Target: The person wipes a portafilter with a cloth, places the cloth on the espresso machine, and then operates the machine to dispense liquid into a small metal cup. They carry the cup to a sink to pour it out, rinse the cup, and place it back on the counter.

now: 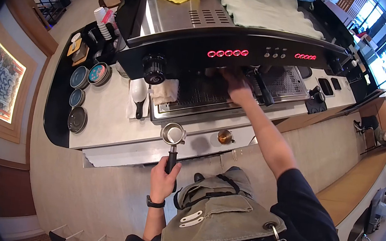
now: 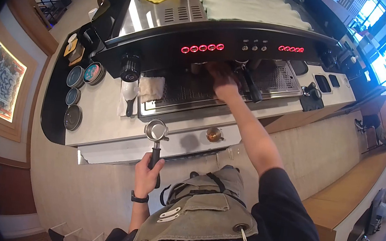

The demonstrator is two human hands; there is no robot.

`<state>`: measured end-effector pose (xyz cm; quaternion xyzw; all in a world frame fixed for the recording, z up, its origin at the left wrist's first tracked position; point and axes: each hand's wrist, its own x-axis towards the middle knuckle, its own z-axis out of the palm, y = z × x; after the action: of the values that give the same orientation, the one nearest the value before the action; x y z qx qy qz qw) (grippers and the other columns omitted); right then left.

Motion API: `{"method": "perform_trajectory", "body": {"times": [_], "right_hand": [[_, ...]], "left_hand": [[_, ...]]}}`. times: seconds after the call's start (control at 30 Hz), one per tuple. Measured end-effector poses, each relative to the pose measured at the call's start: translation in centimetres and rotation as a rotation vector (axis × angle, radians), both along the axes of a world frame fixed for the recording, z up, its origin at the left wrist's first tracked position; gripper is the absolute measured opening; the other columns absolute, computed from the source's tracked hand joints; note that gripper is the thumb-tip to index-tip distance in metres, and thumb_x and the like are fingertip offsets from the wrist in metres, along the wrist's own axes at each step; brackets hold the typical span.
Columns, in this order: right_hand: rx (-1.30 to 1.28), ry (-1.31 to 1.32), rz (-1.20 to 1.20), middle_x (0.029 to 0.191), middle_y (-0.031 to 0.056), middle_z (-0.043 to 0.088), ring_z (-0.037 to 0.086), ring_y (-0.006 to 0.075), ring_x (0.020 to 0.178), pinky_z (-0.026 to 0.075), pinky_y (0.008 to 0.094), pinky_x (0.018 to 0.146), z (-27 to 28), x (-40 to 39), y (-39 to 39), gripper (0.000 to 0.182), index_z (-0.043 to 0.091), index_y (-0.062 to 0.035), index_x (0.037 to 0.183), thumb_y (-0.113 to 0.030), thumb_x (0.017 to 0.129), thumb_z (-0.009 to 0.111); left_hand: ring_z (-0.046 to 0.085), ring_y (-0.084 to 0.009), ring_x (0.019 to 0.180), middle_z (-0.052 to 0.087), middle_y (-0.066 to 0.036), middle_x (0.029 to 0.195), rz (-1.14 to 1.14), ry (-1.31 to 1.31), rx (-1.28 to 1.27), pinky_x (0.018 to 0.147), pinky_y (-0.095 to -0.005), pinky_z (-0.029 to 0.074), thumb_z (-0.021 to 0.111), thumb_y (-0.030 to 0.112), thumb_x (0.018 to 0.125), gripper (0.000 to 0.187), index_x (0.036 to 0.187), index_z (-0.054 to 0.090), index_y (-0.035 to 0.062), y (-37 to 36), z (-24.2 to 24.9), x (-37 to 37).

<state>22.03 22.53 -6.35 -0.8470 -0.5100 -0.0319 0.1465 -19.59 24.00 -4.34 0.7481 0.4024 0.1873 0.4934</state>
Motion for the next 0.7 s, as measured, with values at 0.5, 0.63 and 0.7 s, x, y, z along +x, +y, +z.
{"method": "perform_trajectory", "body": {"times": [0.5, 0.63, 0.7], "right_hand": [[0.51, 0.064, 0.356, 0.133, 0.0124, 0.064, 0.056, 0.0331, 0.13, 0.039, 0.0492, 0.116, -2.1, -13.6, -0.7, 0.037, 0.065, -0.009, 0.127, -0.004, 0.091, 0.056], [0.46, -0.073, 0.216, 0.139, 0.0087, 0.061, 0.052, 0.0305, 0.137, 0.036, 0.0493, 0.119, -3.7, -6.0, -7.9, 0.048, 0.062, -0.0097, 0.132, 0.002, 0.086, 0.06], [0.488, -0.094, 0.053, 0.137, 0.0105, 0.062, 0.052, 0.0314, 0.136, 0.035, 0.0513, 0.12, -4.0, -4.7, -10.5, 0.051, 0.063, -0.0096, 0.133, 0.006, 0.085, 0.059]], "left_hand": [[0.047, -0.0152, 0.061, 0.055, -0.007, 0.066, -0.025, -0.045, -0.016, 0.057, -0.0337, 0.042, 0.076, 0.025, 0.091, 0.033, 0.103, 0.064, -0.0034, -1.3, 2.7, 2.0], [0.047, -0.0161, 0.06, 0.057, -0.008, 0.066, -0.055, -0.043, -0.011, 0.057, -0.0342, 0.042, 0.076, 0.026, 0.091, 0.034, 0.103, 0.064, -0.0033, -1.3, 2.7, 3.8], [0.048, -0.0175, 0.06, 0.057, -0.01, 0.066, -0.076, -0.04, 0.006, 0.058, -0.0346, 0.042, 0.075, 0.027, 0.092, 0.034, 0.103, 0.063, -0.003, -1.4, 3.0, 5.7]]}}
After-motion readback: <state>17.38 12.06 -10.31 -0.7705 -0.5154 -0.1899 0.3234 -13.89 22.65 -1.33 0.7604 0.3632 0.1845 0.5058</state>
